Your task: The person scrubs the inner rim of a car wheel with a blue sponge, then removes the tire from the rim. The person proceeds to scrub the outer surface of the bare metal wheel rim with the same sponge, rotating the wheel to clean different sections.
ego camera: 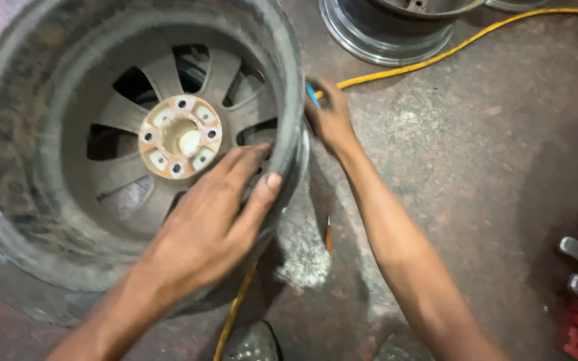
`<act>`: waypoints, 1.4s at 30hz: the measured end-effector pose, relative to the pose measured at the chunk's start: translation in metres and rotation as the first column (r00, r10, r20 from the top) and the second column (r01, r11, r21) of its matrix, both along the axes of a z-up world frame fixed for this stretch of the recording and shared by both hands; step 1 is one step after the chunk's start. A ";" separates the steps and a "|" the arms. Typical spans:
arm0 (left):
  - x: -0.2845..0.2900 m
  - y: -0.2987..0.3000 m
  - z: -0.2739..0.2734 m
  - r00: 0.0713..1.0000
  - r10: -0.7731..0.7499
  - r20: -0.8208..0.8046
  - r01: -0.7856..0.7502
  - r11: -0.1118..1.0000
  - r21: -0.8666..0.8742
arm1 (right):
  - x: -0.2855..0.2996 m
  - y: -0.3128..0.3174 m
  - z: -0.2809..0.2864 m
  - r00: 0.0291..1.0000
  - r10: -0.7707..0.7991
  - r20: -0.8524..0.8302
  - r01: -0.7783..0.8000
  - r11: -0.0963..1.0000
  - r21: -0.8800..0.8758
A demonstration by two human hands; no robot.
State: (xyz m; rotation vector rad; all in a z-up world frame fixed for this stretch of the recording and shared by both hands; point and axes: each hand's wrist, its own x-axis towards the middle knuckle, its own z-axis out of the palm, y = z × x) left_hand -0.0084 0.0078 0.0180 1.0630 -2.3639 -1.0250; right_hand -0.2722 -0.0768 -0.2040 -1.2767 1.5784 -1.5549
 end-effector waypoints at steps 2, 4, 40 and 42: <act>0.000 -0.002 0.002 0.999 -0.034 -0.016 0.034 0.999 0.000 | 0.003 -0.007 -0.002 0.991 0.011 0.133 -0.018 0.998 0.053; -0.001 -0.001 0.006 0.999 -0.038 0.008 0.038 0.999 -0.017 | 0.018 0.022 -0.013 0.982 -0.057 0.181 0.060 0.998 -0.011; 0.003 -0.007 -0.007 0.991 0.027 0.129 -0.044 0.991 0.129 | 0.038 0.038 0.033 0.800 -0.371 -0.472 0.258 0.922 -0.289; 0.004 -0.009 -0.008 0.990 0.020 0.140 -0.043 0.986 0.164 | 0.062 0.099 0.020 0.868 -0.310 -0.387 0.326 0.945 -0.026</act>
